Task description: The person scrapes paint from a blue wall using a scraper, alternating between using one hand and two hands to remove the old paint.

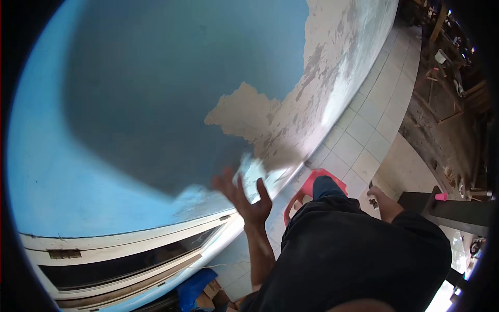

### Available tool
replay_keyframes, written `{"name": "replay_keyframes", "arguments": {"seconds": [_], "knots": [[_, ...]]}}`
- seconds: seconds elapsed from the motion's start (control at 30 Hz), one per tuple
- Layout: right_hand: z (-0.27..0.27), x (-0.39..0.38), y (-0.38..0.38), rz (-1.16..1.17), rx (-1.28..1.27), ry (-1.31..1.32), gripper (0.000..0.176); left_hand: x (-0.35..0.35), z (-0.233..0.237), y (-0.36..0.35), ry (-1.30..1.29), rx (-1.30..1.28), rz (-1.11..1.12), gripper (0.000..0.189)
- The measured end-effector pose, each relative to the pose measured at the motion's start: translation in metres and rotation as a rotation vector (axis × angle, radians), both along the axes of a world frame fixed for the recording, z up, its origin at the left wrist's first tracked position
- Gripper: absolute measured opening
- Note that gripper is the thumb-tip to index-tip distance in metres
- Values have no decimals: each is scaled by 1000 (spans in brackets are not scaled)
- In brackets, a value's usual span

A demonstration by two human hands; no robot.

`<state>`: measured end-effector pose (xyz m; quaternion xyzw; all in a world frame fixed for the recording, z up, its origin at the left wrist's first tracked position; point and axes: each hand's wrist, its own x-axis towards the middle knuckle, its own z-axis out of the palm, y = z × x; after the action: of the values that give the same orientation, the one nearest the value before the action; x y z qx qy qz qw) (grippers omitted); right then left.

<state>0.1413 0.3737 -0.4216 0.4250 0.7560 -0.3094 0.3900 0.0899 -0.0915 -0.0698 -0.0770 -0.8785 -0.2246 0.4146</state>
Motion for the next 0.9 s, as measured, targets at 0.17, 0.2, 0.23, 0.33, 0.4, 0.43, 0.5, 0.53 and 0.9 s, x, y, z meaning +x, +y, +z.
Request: {"name": "replay_keyframes", "arguments": {"seconds": [0.17, 0.2, 0.23, 0.33, 0.4, 0.43, 0.5, 0.53, 0.9], "knots": [[-42, 31, 17, -64, 15, 160, 29, -70, 55, 37, 149, -288, 11, 43], [3, 23, -4, 36, 131, 250, 29, -87, 58, 46, 112, -308, 108, 45], [-60, 26, 8, 0, 171, 288, 28, -102, 60, 55, 78, -328, 204, 46], [-28, 3, -21, -184, -144, 279, 27, -128, -2, 67, -340, -671, 11, 54], [-13, -8, -35, -65, -44, 436, 22, -126, -54, 74, -804, -785, -336, 57], [-7, -10, -37, -80, -51, 434, 23, -124, -90, 69, -1093, -850, -502, 58], [15, -16, -42, -93, -49, 420, 23, -108, -110, 69, -1573, -337, -588, 53], [22, -17, -41, -83, -42, 401, 24, -98, -109, 68, -1401, -278, -651, 51], [43, -69, -68, 196, 46, 597, 28, -63, 59, 58, -195, -224, -121, 30]]}}
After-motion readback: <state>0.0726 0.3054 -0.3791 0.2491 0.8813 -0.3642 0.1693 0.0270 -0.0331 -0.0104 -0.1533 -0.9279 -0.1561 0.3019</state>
